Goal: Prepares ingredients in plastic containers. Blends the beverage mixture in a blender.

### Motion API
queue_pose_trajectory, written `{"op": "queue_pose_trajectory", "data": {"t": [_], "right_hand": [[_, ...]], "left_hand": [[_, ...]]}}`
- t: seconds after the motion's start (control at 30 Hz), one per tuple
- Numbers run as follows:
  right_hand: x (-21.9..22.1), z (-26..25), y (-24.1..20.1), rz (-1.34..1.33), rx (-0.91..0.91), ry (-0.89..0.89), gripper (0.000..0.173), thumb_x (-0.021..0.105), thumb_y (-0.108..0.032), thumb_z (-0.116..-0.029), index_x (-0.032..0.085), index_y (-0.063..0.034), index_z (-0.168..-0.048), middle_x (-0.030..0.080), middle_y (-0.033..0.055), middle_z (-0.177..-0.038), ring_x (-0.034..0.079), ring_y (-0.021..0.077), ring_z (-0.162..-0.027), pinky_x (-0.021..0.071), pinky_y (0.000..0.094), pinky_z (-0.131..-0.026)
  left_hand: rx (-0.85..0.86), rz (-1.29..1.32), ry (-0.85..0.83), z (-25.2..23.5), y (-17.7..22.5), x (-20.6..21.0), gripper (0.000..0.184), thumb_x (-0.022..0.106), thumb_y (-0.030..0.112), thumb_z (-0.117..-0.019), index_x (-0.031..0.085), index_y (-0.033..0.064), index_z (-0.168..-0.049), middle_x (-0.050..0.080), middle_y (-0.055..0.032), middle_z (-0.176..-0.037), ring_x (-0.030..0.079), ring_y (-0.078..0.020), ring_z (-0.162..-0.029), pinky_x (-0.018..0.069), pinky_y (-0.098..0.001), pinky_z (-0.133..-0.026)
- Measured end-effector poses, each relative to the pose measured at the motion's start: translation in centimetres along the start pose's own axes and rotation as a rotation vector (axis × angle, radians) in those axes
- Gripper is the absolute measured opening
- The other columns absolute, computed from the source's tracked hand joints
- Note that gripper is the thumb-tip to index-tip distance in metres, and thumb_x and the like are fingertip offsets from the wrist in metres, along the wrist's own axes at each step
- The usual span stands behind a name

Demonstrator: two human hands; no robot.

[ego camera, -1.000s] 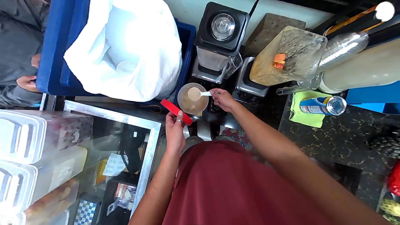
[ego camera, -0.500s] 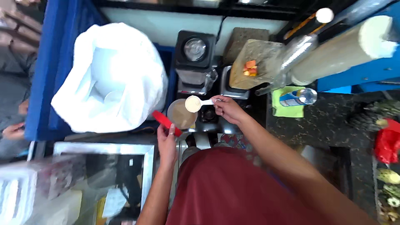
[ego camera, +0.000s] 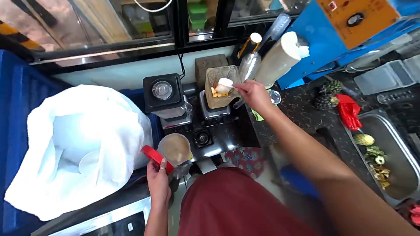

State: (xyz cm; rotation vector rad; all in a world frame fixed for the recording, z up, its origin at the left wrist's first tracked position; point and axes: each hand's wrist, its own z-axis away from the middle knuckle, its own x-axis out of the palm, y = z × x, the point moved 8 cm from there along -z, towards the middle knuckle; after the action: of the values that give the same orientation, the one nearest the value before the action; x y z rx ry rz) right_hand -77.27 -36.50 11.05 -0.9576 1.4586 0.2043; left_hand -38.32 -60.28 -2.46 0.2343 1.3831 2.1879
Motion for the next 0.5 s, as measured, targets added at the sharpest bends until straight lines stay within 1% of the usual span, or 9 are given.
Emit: {"op": "queue_pose_trajectory", "data": {"t": [0.07,0.13,0.23,0.3,0.33,0.37,0.43,0.47,0.5], "right_hand": [[0.9,0.2,-0.8,0.142,-0.074,-0.039,0.027,0.056,-0.017,-0.1045,0.075,-0.0151,-0.124,0.069,0.0167,-0.1,0.069,0.0341,-0.092,0.0577,0.0522,-0.083],[1.0,0.5,-1.2,0.173,-0.088,-0.023,0.028,0.055,-0.015,-0.1045,0.075,-0.0155,-0.123,0.068,0.0162,-0.1,0.069,0.0335,-0.091,0.0583,0.0506,-0.082],[-0.3,0.7,-1.3,0.069,-0.001,0.093,0.027,0.056,-0.017,-0.1048,0.076,-0.0146,-0.123,0.07,0.0152,-0.1,0.07,0.0304,-0.092,0.0579,0.0486,-0.085],[-2.3,1.7,-1.5,-0.136,0.125,0.216,0.028,0.056,-0.02,-0.105,0.075,-0.0098,-0.123,0.072,0.0131,-0.101,0.069,0.0228,-0.09,0.0574,0.0419,-0.086],[-3.3,2.6,-1.9,-0.26,0.205,0.261,0.028,0.056,-0.021,-0.1051,0.073,-0.0078,-0.123,0.074,0.0104,-0.102,0.07,0.0169,-0.087,0.059,0.0369,-0.083],[-3.8,3.8,-2.7,-0.408,0.284,0.286,0.028,0.056,-0.021,-0.105,0.072,-0.0057,-0.123,0.073,0.0076,-0.096,0.066,0.0118,-0.076,0.0572,0.0314,-0.072],[-1.4,6.9,-5.8,-0.673,0.433,0.202,0.024,0.057,-0.022,-0.1055,0.07,-0.0093,-0.121,0.066,-0.0006,-0.084,0.052,0.0045,-0.057,0.0475,0.0219,-0.052],[0.8,8.3,-7.4,-0.751,0.484,0.114,0.022,0.057,-0.02,-0.1048,0.069,-0.0095,-0.12,0.065,-0.0006,-0.083,0.051,0.0054,-0.055,0.0468,0.0231,-0.05],[3.6,9.5,-8.8,-0.784,0.522,0.009,0.022,0.057,-0.016,-0.1035,0.069,-0.0068,-0.119,0.067,0.0037,-0.085,0.054,0.0098,-0.056,0.0492,0.0281,-0.052]], "left_hand": [[0.006,-0.016,-0.019,-0.1,0.1,-0.3,0.041,0.06,0.013,-0.1013,0.048,-0.0003,-0.138,0.062,-0.014,-0.12,0.066,-0.0159,-0.1,0.0581,-0.0335,-0.084],[0.011,-0.015,-0.034,-0.2,0.0,-0.7,0.04,0.06,0.013,-0.1009,0.049,-0.0001,-0.138,0.063,-0.0133,-0.118,0.066,-0.0154,-0.099,0.058,-0.0329,-0.084],[0.02,-0.025,-0.063,-0.4,0.1,-1.2,0.04,0.06,0.013,-0.1005,0.05,-0.0003,-0.137,0.063,-0.0131,-0.118,0.065,-0.0151,-0.1,0.0575,-0.0323,-0.084],[0.025,-0.044,-0.096,-0.6,0.4,-1.1,0.043,0.061,0.013,-0.1005,0.049,-0.0006,-0.139,0.063,-0.0135,-0.122,0.065,-0.0148,-0.103,0.0572,-0.032,-0.087],[0.032,-0.048,-0.113,-0.7,0.7,-0.9,0.044,0.062,0.013,-0.0996,0.049,-0.0008,-0.14,0.063,-0.0137,-0.123,0.065,-0.0147,-0.104,0.0572,-0.032,-0.088],[0.04,-0.055,-0.131,-0.7,0.9,-1.1,0.047,0.063,0.012,-0.0986,0.048,-0.0015,-0.141,0.063,-0.0145,-0.125,0.065,-0.0153,-0.107,0.0573,-0.0328,-0.09],[0.063,-0.092,-0.146,-1.1,0.9,-2.4,0.052,0.068,0.013,-0.0946,0.05,-0.0034,-0.141,0.063,-0.0172,-0.125,0.066,-0.0192,-0.107,0.0584,-0.0368,-0.091],[0.084,-0.131,-0.154,-1.7,0.8,-2.7,0.053,0.07,0.015,-0.0925,0.052,-0.0032,-0.139,0.064,-0.0172,-0.123,0.067,-0.0201,-0.105,0.0587,-0.0377,-0.089],[0.104,-0.184,-0.166,-2.2,0.7,-2.7,0.055,0.073,0.018,-0.091,0.054,-0.0024,-0.138,0.065,-0.0167,-0.122,0.067,-0.0201,-0.103,0.0587,-0.0379,-0.088]]}}
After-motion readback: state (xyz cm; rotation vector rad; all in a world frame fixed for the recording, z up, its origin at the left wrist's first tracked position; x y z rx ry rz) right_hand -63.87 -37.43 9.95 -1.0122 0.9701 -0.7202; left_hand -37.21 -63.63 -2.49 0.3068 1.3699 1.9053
